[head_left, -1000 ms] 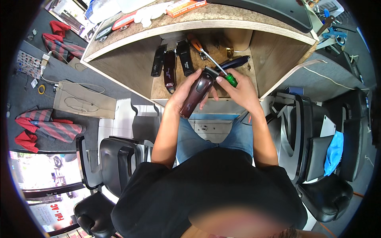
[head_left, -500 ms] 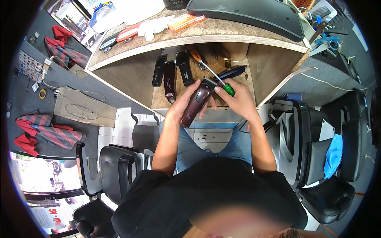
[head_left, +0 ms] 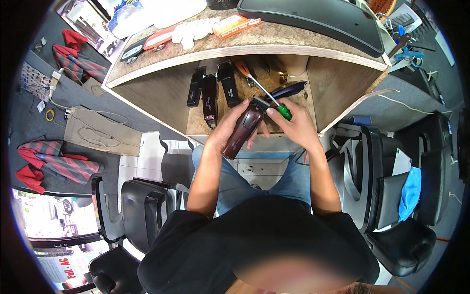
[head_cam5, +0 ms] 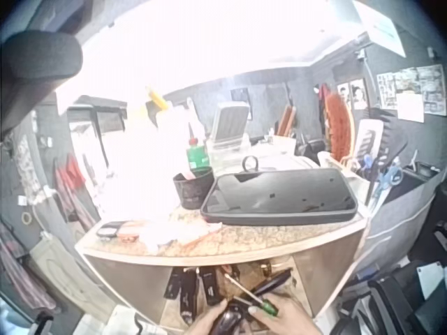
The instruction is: The person uses a screwdriver to remove screws from the blade assembly of hair clippers and then detaches the blade.
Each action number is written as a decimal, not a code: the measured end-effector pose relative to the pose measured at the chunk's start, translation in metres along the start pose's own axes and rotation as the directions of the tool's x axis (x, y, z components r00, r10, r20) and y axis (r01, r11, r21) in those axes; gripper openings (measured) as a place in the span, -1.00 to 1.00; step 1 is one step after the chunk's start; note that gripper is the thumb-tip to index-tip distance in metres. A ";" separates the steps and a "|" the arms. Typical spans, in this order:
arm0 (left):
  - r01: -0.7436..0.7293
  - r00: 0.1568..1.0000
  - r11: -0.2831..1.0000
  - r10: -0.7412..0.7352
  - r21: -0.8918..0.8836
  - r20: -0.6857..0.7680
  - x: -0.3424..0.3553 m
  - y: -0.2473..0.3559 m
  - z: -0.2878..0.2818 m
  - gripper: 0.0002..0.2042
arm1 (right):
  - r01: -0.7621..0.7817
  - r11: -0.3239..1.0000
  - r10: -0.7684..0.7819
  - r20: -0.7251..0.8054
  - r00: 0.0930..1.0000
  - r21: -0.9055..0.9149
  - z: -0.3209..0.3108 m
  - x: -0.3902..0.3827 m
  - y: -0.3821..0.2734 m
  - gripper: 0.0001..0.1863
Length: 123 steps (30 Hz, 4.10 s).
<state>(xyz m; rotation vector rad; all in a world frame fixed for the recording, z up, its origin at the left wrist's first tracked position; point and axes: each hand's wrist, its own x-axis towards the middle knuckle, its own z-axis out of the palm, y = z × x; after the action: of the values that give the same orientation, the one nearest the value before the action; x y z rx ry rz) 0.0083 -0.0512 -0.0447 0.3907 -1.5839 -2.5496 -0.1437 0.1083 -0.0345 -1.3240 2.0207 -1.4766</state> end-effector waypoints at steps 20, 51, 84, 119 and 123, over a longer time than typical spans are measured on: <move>-0.015 1.000 1.000 0.015 0.015 -0.011 -0.003 0.001 -0.002 -0.34 | 0.018 1.000 -0.018 -0.008 1.000 0.019 0.000 0.000 0.006 -0.65; 0.004 1.000 0.999 -0.003 0.040 -0.022 -0.002 -0.004 0.002 -0.16 | 0.017 1.000 -0.017 0.019 1.000 -0.007 -0.004 -0.003 0.008 -0.68; -0.114 0.993 0.990 0.112 -0.083 -0.028 -0.001 -0.004 0.000 -0.45 | 0.023 0.998 -0.025 0.021 0.999 0.061 0.000 -0.004 0.008 -0.70; -0.370 0.795 0.884 0.461 0.286 -0.395 0.001 0.003 0.016 -0.44 | -0.103 0.990 0.111 -0.071 0.991 0.100 -0.005 0.004 0.013 -0.54; -0.453 0.753 0.826 0.556 0.334 -0.353 0.002 -0.001 0.018 -0.72 | -0.144 0.983 0.150 -0.054 0.987 0.111 -0.008 0.003 0.012 -0.54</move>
<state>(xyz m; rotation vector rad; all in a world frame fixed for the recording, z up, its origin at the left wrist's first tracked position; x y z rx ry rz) 0.0018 -0.0357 -0.0380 0.4392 -1.5400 -1.7264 -0.1567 0.1110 -0.0411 -1.0750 2.0001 -1.5518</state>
